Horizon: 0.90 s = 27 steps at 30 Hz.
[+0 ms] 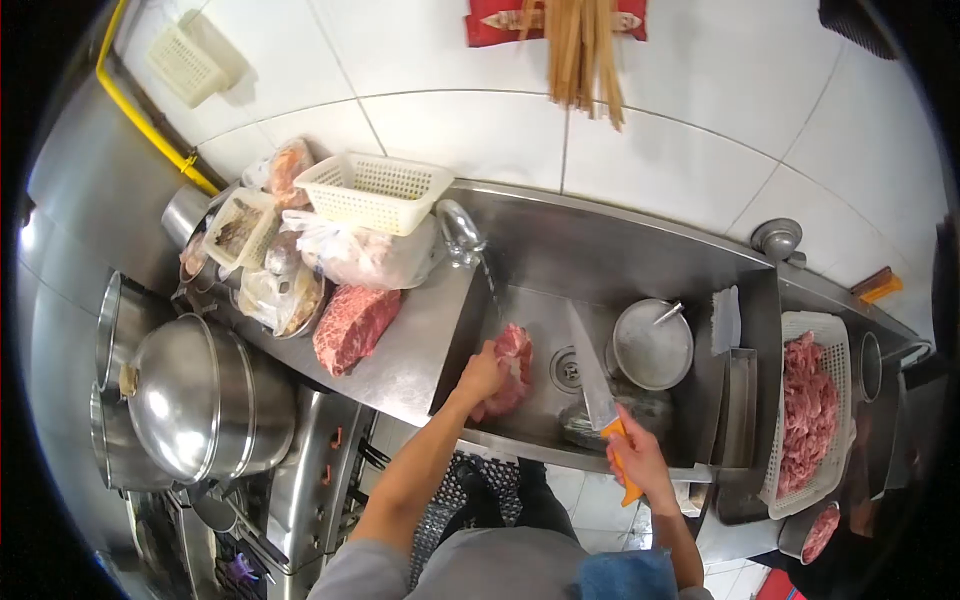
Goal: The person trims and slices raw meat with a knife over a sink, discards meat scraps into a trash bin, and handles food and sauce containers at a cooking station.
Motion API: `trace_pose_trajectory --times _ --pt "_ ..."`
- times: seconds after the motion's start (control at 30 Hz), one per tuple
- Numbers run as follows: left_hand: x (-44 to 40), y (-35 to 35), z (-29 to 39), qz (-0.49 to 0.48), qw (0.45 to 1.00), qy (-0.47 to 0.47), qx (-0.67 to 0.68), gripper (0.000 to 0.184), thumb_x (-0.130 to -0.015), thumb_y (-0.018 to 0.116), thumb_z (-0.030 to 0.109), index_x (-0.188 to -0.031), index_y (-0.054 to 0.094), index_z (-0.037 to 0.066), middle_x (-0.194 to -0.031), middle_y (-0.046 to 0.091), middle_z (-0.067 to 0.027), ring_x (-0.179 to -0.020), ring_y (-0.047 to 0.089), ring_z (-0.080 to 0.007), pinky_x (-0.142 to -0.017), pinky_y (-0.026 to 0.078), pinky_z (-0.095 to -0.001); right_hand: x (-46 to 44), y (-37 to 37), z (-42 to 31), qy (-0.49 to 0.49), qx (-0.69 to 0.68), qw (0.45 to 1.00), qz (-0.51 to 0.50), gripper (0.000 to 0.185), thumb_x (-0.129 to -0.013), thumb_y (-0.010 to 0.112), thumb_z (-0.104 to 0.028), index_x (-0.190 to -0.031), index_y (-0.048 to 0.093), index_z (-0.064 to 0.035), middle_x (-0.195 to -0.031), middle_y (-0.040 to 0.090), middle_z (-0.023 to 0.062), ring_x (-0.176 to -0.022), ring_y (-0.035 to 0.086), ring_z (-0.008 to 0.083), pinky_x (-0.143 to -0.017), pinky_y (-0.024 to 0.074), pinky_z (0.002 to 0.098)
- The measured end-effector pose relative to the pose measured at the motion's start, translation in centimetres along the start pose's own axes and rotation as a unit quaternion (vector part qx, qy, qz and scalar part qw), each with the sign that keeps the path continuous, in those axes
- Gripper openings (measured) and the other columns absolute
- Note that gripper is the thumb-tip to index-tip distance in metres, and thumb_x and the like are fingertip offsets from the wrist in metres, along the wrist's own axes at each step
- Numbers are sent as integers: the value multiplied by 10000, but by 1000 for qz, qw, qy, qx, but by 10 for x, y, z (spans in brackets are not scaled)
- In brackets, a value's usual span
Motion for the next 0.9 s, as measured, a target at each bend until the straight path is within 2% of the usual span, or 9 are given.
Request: trace_pose_trajectory --times 0.23,0.37,0.43,0.5,0.6,0.7,0.8,0.83,0.9 --pt "-23 -25 24 -100 980 43 -166 498 -876 621 314 -1215 483 -23 -1038 626 -341 -1018 594 -501 -885 491 -523 4 -1 6 17 -117 993 16 576 -986 504 -94 -1518 285 -115 -668 526 41 -453 460 104 -401 383 264" --pt "-44 -30 11 -179 964 71 -185 660 -820 689 393 -1257 441 -35 -1029 629 -335 -1017 609 -479 -895 495 -512 0 3 17 26 -170 985 30 578 -989 503 -106 -1521 277 -118 -663 521 42 -460 458 109 -407 388 264" --pt "-38 -18 8 -146 982 -10 -118 752 -778 737 407 -1279 404 -43 -1002 629 -338 -1007 617 -472 -900 497 -506 -5 2 24 23 -192 980 34 572 -995 496 -114 -1522 278 -133 -677 525 48 -464 463 112 -409 389 264" --pt "-12 3 13 -42 979 13 -201 827 -736 779 404 -1295 370 -47 -990 626 -345 -1007 623 -465 -900 502 -498 -7 5 29 20 -200 979 38 558 -1004 485 -126 -1523 282 -159 -706 535 59 -471 475 117 -412 390 264" --pt "-10 14 -5 -11 979 -10 -203 777 -776 755 276 -1317 298 -42 -1017 609 -333 -972 624 -490 -863 523 -515 -6 4 23 16 -180 982 60 565 -1000 494 -119 -1521 276 -119 -659 512 27 -472 451 93 -411 392 261" --pt "-21 -8 -19 -48 977 -49 -203 562 -799 684 220 -1194 415 -75 -1000 616 -330 -954 629 -484 -830 531 -511 1 -6 21 -2 -85 996 40 509 -981 531 -140 -1472 398 -144 -669 551 50 -473 515 166 -457 433 294" --pt "-40 -29 -3 -32 975 35 -216 483 -810 666 260 -1093 491 -91 -984 627 -331 -931 632 -485 -817 522 -526 23 -21 16 -197 258 935 143 437 -937 588 -175 -1372 541 -180 -694 583 91 -588 606 274 -557 487 349" --pt "-46 -38 3 -22 979 16 -203 449 -808 661 282 -1023 529 -89 -943 639 -321 -902 634 -485 -805 515 -540 36 -25 5 -186 305 919 166 383 -885 622 -183 -1265 634 -221 -800 610 110 -770 636 332 -676 507 408" --pt "-51 -59 29 -60 973 31 -220 440 -803 662 300 -1009 547 -71 -934 644 -312 -900 636 -479 -805 514 -545 54 -31 -11 -158 391 896 139 386 -877 616 -174 -1256 635 -241 -873 616 93 -805 638 319 -695 507 427"
Point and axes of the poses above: each hand's wrist, its own x-axis away from the middle knuckle, its own y-axis out of the palm, z = x × y, the point moved 2 cm from there along -x, towards the middle knuckle
